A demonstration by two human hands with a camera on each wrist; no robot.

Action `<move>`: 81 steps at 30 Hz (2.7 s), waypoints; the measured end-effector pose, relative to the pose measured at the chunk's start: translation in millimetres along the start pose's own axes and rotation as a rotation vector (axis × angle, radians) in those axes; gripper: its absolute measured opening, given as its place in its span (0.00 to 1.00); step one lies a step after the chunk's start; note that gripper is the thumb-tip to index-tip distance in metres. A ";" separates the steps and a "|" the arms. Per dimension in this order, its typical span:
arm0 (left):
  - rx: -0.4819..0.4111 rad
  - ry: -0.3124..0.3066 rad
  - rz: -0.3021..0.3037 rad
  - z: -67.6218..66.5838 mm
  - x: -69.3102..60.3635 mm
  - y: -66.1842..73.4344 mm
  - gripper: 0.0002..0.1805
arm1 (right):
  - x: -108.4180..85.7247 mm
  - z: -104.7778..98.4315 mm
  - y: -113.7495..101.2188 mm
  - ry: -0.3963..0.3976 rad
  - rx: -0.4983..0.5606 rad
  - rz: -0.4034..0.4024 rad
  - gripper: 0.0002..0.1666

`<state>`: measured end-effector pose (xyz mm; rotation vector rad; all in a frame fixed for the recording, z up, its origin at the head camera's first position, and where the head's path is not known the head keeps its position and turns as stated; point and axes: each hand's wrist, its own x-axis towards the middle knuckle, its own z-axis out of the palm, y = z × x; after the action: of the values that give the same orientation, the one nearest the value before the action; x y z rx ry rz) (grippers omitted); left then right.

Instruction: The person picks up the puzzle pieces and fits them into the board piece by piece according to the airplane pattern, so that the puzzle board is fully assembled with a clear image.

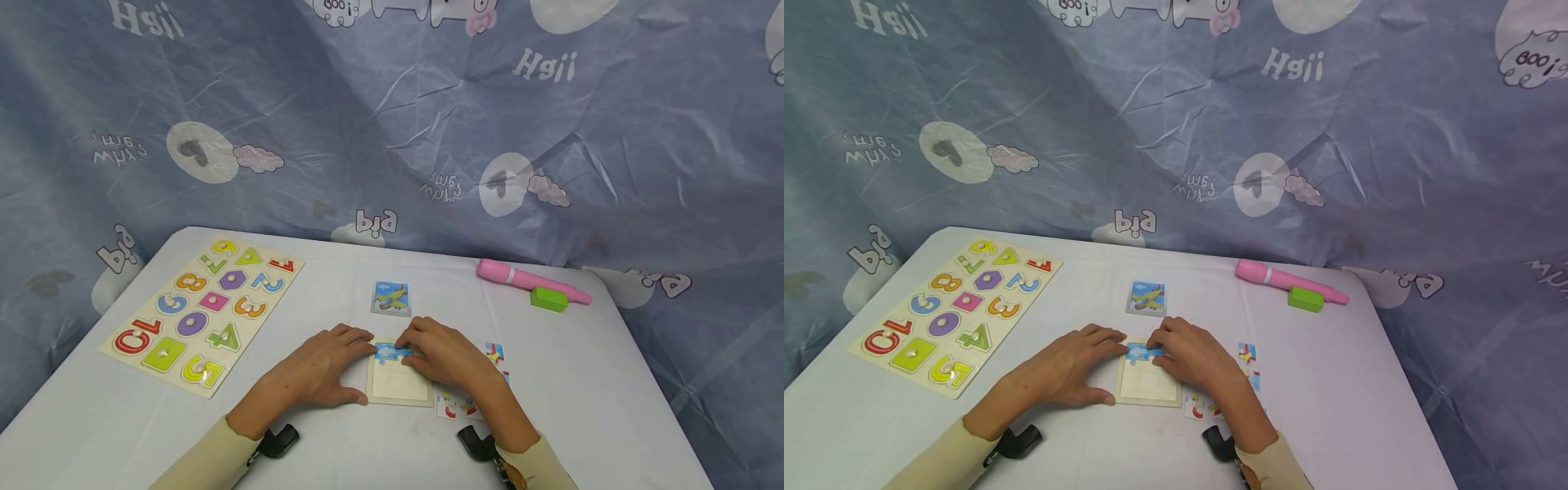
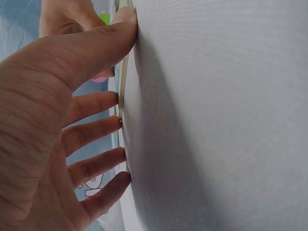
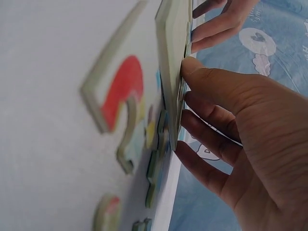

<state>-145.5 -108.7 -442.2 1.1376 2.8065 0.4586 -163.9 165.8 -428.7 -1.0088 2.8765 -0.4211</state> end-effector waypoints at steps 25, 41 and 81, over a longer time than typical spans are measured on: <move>-0.022 -0.003 0.016 2.3 -1.9 2.7 0.45 | -8.0 -11.7 8.4 0.034 0.020 0.052 0.14; 0.113 0.010 0.011 10.0 -0.7 7.6 0.45 | -14.1 -21.1 19.0 0.022 0.026 0.137 0.14; 0.047 0.028 0.025 6.4 -2.0 3.8 0.47 | -43.2 -35.8 53.1 0.029 0.056 0.205 0.14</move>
<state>-140.3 -106.0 -447.2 1.1853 2.8449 0.4154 -167.5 240.7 -410.3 -0.6959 2.9358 -0.5001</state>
